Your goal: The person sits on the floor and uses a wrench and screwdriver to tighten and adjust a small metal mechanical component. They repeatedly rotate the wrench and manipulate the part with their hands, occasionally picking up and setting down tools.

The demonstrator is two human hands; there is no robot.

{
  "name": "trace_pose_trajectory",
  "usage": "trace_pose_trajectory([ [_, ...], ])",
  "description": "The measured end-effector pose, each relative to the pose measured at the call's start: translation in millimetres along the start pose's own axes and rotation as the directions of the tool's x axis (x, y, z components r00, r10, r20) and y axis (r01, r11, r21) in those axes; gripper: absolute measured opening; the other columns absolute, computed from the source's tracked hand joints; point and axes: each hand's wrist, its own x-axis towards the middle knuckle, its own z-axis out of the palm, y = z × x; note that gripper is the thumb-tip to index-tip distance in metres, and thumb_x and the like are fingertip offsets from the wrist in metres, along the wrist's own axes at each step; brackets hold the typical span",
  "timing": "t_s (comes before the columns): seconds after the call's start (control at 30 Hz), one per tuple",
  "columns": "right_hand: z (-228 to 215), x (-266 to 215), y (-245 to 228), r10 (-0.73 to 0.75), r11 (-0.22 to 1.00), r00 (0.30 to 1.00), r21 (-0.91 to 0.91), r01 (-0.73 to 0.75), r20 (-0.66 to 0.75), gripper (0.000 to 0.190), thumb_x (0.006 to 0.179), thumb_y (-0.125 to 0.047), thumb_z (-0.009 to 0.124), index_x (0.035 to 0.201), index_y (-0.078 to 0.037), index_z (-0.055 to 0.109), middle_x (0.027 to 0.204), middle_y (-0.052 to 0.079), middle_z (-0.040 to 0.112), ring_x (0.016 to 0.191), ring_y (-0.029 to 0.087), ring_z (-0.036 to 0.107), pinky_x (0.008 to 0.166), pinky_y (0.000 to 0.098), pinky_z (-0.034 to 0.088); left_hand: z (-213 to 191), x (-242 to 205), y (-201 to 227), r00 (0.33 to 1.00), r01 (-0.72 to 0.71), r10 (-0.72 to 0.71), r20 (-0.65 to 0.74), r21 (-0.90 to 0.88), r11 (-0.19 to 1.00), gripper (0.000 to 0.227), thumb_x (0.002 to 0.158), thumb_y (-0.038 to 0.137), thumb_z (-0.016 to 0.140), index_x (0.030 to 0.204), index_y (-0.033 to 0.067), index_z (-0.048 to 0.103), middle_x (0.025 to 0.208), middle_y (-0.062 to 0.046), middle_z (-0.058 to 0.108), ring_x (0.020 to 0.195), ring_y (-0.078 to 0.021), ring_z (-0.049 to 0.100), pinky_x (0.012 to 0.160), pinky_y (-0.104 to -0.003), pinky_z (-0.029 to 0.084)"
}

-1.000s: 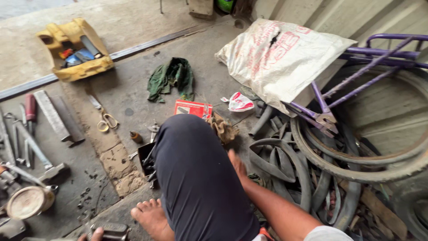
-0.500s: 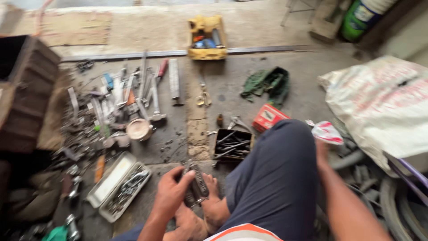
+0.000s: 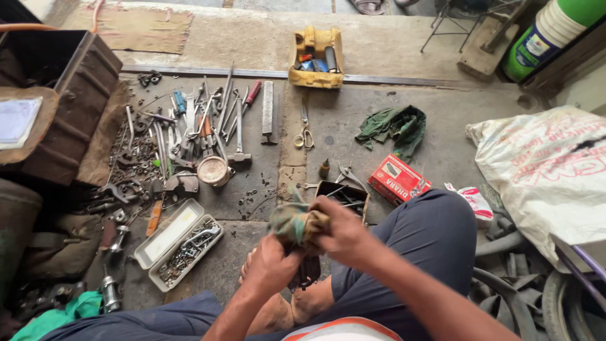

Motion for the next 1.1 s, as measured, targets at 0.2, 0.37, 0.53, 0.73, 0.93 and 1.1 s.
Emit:
trace_pose_trajectory([
  [0.2, 46, 19, 4, -0.111, 0.986, 0.978, 0.103, 0.13, -0.174, 0.029, 0.084, -0.004, 0.065, 0.11, -0.006, 0.053, 0.084, 0.01, 0.07, 0.079, 0.021, 0.073, 0.067, 0.0368, 0.056, -14, -27, -1, 0.993, -0.044, 0.04, -0.109, -0.031, 0.999, 0.034, 0.082, 0.038, 0.069, 0.096, 0.0089, 0.077, 0.096, -0.013, 0.075, 0.09, -0.035, 0.072, 0.078, -0.045, 0.054],
  [0.37, 27, 44, 33, -0.036, 0.948, 0.912, 0.274, 0.161, -0.41, 0.024, 0.092, 0.006, 0.053, 0.114, -0.003, 0.058, 0.098, 0.01, 0.069, 0.086, 0.023, 0.066, 0.077, 0.0342, 0.055, -17, -28, 0, 0.991, 0.12, -0.118, -0.058, 0.033, 0.992, 0.036, 0.083, 0.044, 0.069, 0.095, 0.0115, 0.077, 0.094, -0.01, 0.074, 0.087, -0.0337, 0.071, 0.078, -0.046, 0.051],
  [0.53, -2, 33, 13, 0.267, 0.843, 0.944, 0.428, -0.327, 0.194, 0.031, 0.083, -0.003, 0.052, 0.111, -0.011, 0.062, 0.088, 0.005, 0.074, 0.076, 0.023, 0.074, 0.07, 0.0375, 0.061, -20, -25, -21, 0.995, 0.077, -0.079, -0.054, -0.041, 0.996, 0.033, 0.084, 0.039, 0.072, 0.098, 0.0099, 0.077, 0.094, -0.011, 0.074, 0.088, -0.0287, 0.073, 0.08, -0.042, 0.054],
  [0.73, 25, 16, 0, -0.42, 0.875, 0.885, -0.168, 0.454, 0.202, 0.038, 0.067, -0.007, 0.087, 0.1, -0.01, 0.068, 0.091, 0.007, 0.068, 0.089, 0.031, 0.062, 0.078, 0.0408, 0.051, -19, -20, -45, 0.966, 0.233, -0.225, 0.13, -0.051, 0.971, 0.031, 0.079, 0.031, 0.076, 0.099, 0.0069, 0.079, 0.083, -0.012, 0.079, 0.078, -0.0222, 0.077, 0.073, -0.038, 0.057],
  [0.93, 29, 8, 15, -0.533, 0.805, 0.822, -0.18, 0.566, 0.199, 0.035, 0.065, -0.005, 0.082, 0.096, -0.013, 0.069, 0.087, 0.005, 0.067, 0.09, 0.029, 0.062, 0.084, 0.0382, 0.051, -9, -14, -75, 0.917, 0.35, -0.261, 0.303, -0.294, 0.889, 0.029, 0.08, 0.027, 0.078, 0.098, 0.0041, 0.082, 0.087, -0.011, 0.079, 0.079, -0.0179, 0.07, 0.073, -0.036, 0.057],
  [1.1, 22, 25, 29, 0.029, 0.977, 0.989, 0.213, 0.002, -0.145, 0.025, 0.082, 0.002, 0.068, 0.105, -0.007, 0.067, 0.092, 0.011, 0.071, 0.088, 0.023, 0.066, 0.08, 0.0348, 0.054, -14, -14, -75, 0.932, 0.363, -0.36, 0.05, -0.128, 0.923, 0.035, 0.086, 0.038, 0.07, 0.106, 0.0106, 0.078, 0.085, -0.011, 0.079, 0.075, -0.0196, 0.074, 0.072, -0.036, 0.057],
])
